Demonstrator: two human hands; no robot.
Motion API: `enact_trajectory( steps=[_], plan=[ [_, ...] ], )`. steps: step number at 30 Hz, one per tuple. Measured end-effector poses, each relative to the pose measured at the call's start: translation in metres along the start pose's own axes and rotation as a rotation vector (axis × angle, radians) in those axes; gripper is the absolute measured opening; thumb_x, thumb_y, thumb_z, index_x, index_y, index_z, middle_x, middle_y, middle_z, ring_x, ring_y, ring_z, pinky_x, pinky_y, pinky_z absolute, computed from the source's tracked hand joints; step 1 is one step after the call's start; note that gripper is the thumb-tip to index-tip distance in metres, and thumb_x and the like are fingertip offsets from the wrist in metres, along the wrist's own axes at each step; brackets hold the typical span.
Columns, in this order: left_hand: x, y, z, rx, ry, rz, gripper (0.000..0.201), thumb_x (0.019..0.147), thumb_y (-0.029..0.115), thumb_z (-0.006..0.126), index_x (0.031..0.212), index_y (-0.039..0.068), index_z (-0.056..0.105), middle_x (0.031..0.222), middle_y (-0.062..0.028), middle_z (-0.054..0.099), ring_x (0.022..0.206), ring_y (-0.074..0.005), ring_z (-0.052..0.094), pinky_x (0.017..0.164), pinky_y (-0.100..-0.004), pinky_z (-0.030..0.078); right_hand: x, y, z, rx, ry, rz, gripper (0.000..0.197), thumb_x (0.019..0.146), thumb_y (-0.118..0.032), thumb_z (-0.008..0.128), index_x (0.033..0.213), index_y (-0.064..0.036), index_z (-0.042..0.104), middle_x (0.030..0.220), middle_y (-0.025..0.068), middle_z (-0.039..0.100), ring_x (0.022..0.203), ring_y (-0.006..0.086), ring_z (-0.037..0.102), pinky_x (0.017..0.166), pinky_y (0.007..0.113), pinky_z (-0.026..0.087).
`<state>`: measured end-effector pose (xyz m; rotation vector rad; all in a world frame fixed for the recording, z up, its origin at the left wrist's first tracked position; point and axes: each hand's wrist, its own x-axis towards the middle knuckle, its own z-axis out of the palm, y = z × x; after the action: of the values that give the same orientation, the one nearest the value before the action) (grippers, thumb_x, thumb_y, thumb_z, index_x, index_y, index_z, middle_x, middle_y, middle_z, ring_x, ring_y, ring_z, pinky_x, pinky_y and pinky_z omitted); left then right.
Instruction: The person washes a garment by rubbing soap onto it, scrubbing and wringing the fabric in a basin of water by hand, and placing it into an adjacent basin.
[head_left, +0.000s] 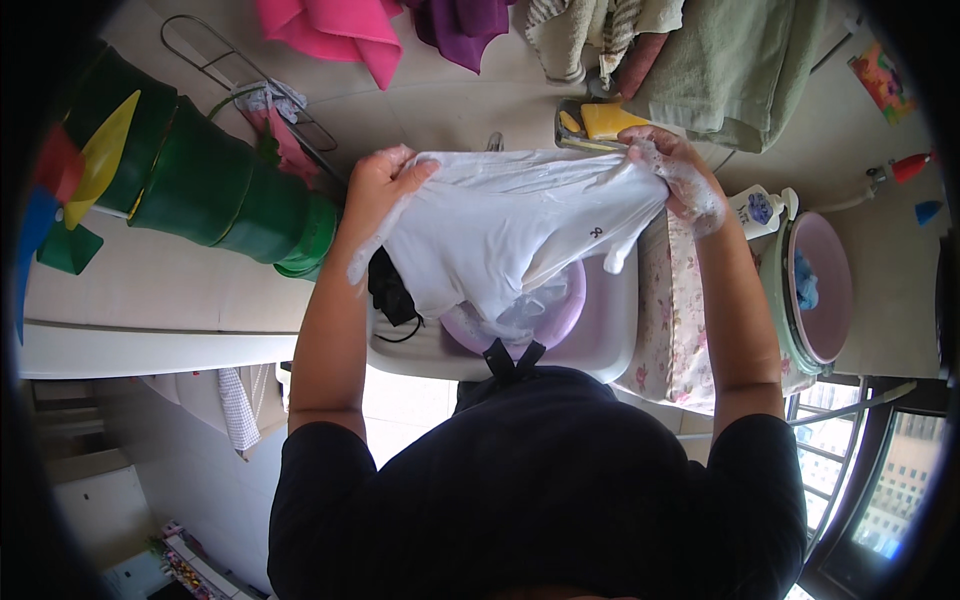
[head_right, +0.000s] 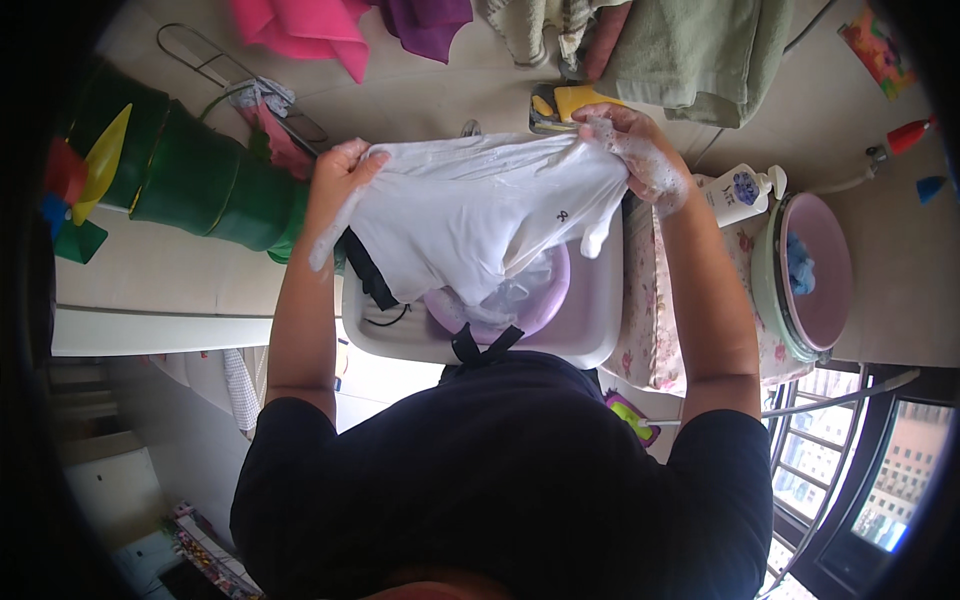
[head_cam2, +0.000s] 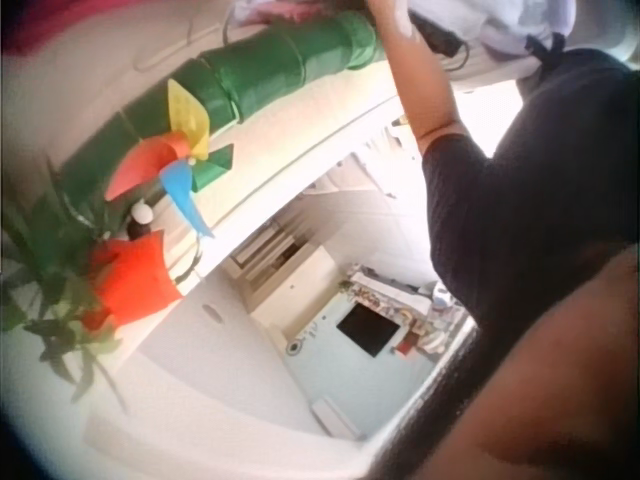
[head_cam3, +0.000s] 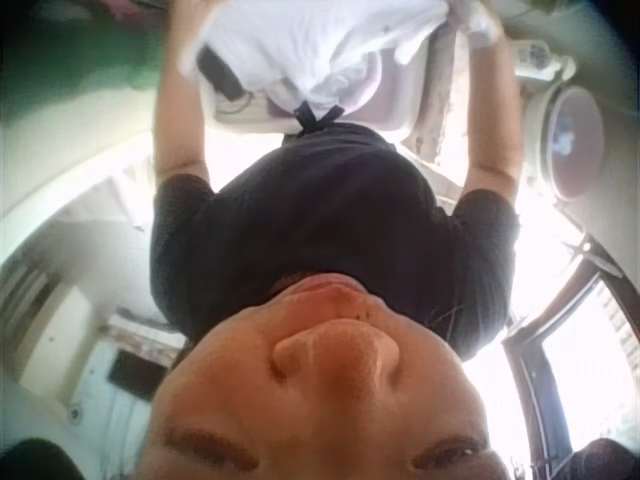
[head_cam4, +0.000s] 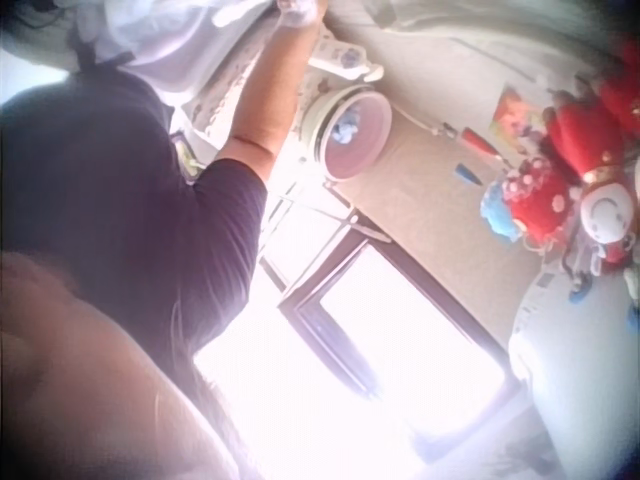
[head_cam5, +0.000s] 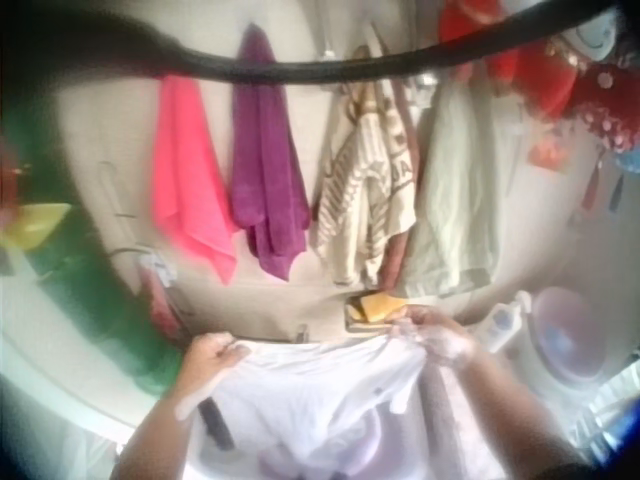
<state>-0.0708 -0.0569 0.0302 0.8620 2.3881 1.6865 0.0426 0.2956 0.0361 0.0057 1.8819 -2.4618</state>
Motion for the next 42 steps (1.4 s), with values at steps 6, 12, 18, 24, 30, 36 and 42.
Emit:
enact_trajectory(
  steps=[6, 12, 18, 24, 30, 36, 42],
  plan=[
    [0.006, 0.031, -0.003, -0.102, 0.068, 0.046, 0.021, 0.089, 0.019, 0.055, 0.081, 0.000, 0.059, 0.066, 0.0082, 0.043, 0.059, -0.0019, 0.035, 0.051, -0.0183, 0.029, -0.002, -0.020, 0.003, -0.017, 0.057, -0.011, 0.035, 0.082, -0.018, 0.064, 0.110, -0.0011, 0.052, 0.091, 0.0037, 0.057, 0.083, 0.0106, 0.057, 0.072, 0.024, 0.047],
    [0.009, 0.035, -0.011, -0.168, 0.074, -0.005, 0.023, 0.089, 0.021, 0.055, 0.081, 0.000, 0.060, 0.061, 0.0088, 0.040, 0.053, -0.0009, 0.031, 0.046, -0.0184, 0.026, 0.001, -0.023, 0.002, -0.013, 0.088, -0.035, 0.030, 0.082, -0.019, 0.065, 0.106, -0.0038, 0.055, 0.089, 0.0006, 0.056, 0.081, 0.0086, 0.054, 0.072, 0.021, 0.044],
    [0.013, 0.031, -0.018, -0.190, 0.066, -0.057, 0.022, 0.086, 0.024, 0.059, 0.085, 0.002, 0.061, 0.060, 0.0073, 0.044, 0.053, -0.0007, 0.037, 0.047, -0.0178, 0.029, 0.001, -0.025, 0.008, 0.011, 0.130, -0.007, 0.028, 0.082, -0.020, 0.065, 0.104, -0.0049, 0.056, 0.088, -0.0009, 0.057, 0.078, 0.0077, 0.055, 0.070, 0.020, 0.044],
    [0.001, 0.051, -0.010, 0.130, -0.201, 0.156, 0.034, 0.080, 0.025, 0.066, 0.098, -0.003, 0.059, 0.084, -0.0038, 0.059, 0.081, -0.0121, 0.056, 0.072, -0.0261, 0.044, 0.005, -0.020, -0.008, 0.014, 0.128, 0.015, 0.024, 0.085, -0.018, 0.060, 0.105, -0.0052, 0.057, 0.086, -0.0009, 0.057, 0.076, 0.0073, 0.055, 0.068, 0.020, 0.045],
    [0.007, 0.004, -0.001, 0.083, -0.299, 0.231, 0.034, 0.087, 0.021, 0.058, 0.109, -0.004, 0.054, 0.108, -0.0081, 0.055, 0.099, -0.0138, 0.052, 0.086, -0.0281, 0.041, 0.007, -0.020, 0.005, -0.392, 0.037, 0.013, 0.032, 0.083, -0.022, 0.062, 0.110, -0.0049, 0.056, 0.091, 0.0032, 0.059, 0.082, 0.0128, 0.057, 0.079, 0.026, 0.046],
    [0.005, 0.013, 0.025, -0.665, -0.063, -0.159, 0.032, 0.095, 0.021, 0.044, 0.119, 0.000, 0.047, 0.111, -0.0034, 0.053, 0.106, -0.0116, 0.049, 0.094, -0.0248, 0.035, 0.005, 0.022, -0.002, -1.334, -0.157, 0.164, 0.050, 0.072, -0.025, 0.072, 0.112, -0.0009, 0.054, 0.104, 0.0109, 0.059, 0.102, 0.0222, 0.053, 0.094, 0.032, 0.040],
    [-0.001, -0.006, 0.070, -1.077, -0.117, -0.228, 0.038, 0.092, 0.024, 0.049, 0.124, 0.007, 0.044, 0.112, -0.0047, 0.053, 0.104, -0.0125, 0.051, 0.090, -0.0300, 0.042, 0.012, 0.055, 0.062, 0.173, -0.157, -0.314, 0.042, 0.083, -0.021, 0.057, 0.117, 0.0026, 0.050, 0.100, 0.0101, 0.061, 0.091, 0.0190, 0.060, 0.082, 0.031, 0.048]
  ],
)
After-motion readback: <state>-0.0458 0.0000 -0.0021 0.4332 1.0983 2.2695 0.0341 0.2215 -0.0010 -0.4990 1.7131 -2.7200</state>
